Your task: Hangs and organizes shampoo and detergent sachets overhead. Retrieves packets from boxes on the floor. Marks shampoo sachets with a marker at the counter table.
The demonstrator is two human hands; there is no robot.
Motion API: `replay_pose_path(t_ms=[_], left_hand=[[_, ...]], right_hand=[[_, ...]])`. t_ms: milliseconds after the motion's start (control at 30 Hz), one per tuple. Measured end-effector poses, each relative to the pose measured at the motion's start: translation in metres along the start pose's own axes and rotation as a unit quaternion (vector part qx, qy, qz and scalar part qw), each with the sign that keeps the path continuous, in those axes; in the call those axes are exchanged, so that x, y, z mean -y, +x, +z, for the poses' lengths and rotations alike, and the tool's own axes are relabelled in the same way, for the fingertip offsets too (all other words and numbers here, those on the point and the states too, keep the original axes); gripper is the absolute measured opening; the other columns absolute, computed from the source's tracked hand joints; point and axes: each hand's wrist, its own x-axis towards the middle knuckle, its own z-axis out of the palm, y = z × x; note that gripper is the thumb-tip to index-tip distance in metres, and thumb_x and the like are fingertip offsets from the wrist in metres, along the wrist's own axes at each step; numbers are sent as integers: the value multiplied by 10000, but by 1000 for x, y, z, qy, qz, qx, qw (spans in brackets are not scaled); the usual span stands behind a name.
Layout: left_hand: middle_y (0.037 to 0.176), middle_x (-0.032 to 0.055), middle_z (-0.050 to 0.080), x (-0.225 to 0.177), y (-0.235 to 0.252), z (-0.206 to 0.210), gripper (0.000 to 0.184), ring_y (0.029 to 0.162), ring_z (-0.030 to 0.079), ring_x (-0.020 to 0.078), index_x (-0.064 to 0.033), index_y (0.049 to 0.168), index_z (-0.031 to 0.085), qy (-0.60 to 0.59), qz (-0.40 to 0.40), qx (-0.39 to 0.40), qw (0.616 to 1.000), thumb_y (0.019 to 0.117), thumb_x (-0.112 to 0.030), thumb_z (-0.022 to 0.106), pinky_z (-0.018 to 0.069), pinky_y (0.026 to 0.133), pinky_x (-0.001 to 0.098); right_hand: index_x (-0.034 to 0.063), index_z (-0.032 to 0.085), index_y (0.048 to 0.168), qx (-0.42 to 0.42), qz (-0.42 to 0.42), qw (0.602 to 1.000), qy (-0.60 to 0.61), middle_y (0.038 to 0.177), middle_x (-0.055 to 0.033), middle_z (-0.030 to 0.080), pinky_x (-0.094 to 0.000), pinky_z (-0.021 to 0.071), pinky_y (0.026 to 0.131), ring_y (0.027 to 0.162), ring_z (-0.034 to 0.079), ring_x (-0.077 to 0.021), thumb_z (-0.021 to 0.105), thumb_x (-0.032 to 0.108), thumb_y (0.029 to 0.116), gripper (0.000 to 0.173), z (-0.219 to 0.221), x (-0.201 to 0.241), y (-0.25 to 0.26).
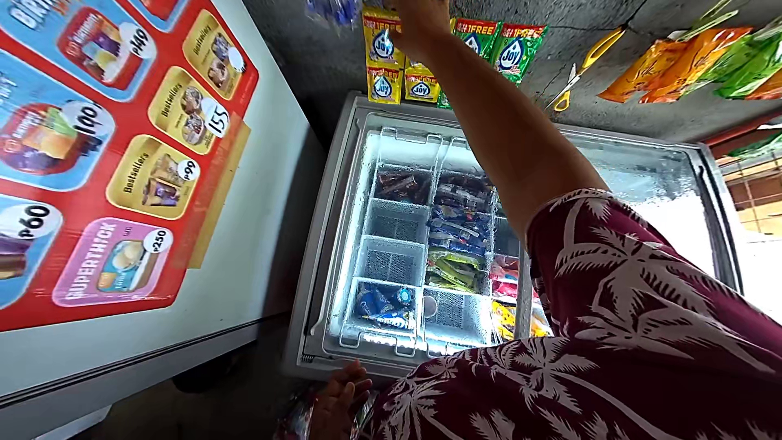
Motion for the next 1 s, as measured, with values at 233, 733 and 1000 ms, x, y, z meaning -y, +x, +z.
replay_pose_path(t_ms=[233,733,1000], left_hand=[[1183,-3,690,3,-3,-3,352,1002,709,120,-24,1312,539,-5,3,-12,1000,1045,-56,312,598,889,313],[1182,16,692,-1,5,0,346,990,715,125,-15,1300,536,-9,-21,-13,1000,1052,-63,299,600,887,317],[1174,24,690,0,11,-2,350,995,710,133,-5,1310,538,10,-19,-10,1000,1047,-69,316,600,879,319]], right_hand=[[79,645,1335,-3,14,1000,28,1374,-174,635,-667,269,1159,1350,535,-372,611,128,971,369,9,-2,10],[113,501,1503,64,17,998,-18,1471,-241,533,-727,343,1084,1375,478,-472,746,224,910,651,-17,-45,-16],[99,511,1479,60,42,994,-85,1431,-273,553,-754,402,1001,1313,516,-522,769,165,876,660,-3,-60,-16]])
